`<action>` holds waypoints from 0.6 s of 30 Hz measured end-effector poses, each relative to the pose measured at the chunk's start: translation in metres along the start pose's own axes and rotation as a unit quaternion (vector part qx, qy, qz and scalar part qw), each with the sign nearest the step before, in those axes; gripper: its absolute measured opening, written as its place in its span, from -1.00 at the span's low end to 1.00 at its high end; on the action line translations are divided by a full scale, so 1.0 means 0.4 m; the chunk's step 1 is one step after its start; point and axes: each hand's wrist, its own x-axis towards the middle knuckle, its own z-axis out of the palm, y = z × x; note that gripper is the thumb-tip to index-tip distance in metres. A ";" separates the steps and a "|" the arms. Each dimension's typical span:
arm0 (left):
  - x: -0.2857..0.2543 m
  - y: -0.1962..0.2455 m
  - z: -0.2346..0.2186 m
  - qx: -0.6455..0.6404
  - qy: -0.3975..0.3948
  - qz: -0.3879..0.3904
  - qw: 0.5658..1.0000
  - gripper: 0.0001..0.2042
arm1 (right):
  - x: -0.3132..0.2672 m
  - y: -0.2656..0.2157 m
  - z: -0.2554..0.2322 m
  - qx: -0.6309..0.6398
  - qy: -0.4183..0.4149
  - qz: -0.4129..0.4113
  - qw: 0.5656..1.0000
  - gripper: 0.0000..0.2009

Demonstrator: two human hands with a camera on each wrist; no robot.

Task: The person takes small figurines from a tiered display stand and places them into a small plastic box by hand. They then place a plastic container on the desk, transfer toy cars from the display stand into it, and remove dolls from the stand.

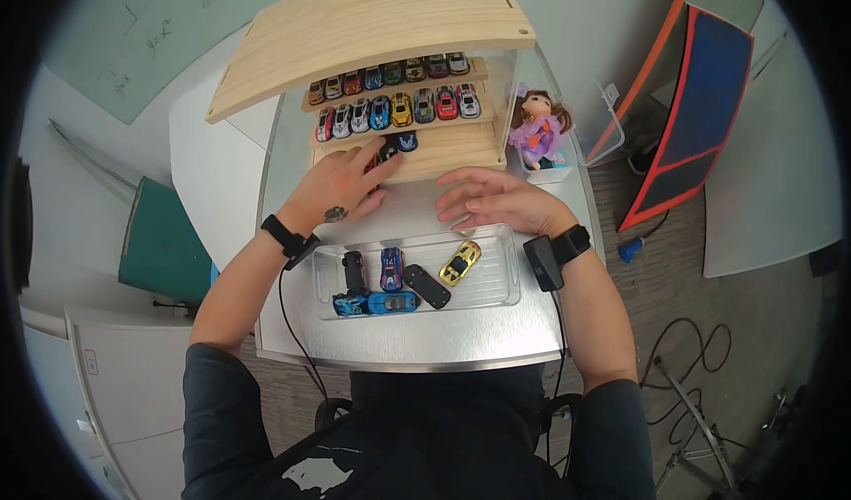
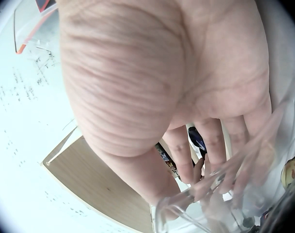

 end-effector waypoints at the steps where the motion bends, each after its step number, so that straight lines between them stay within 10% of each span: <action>1: 0.003 0.000 0.002 0.004 0.024 0.000 1.000 -0.54 | 0.000 0.000 -0.001 0.003 -0.004 0.000 1.000 -0.48; 18: -0.095 -0.040 -0.004 0.102 0.046 0.022 0.994 -0.73 | 0.001 0.011 -0.010 -0.006 -0.005 -0.018 1.000 -0.49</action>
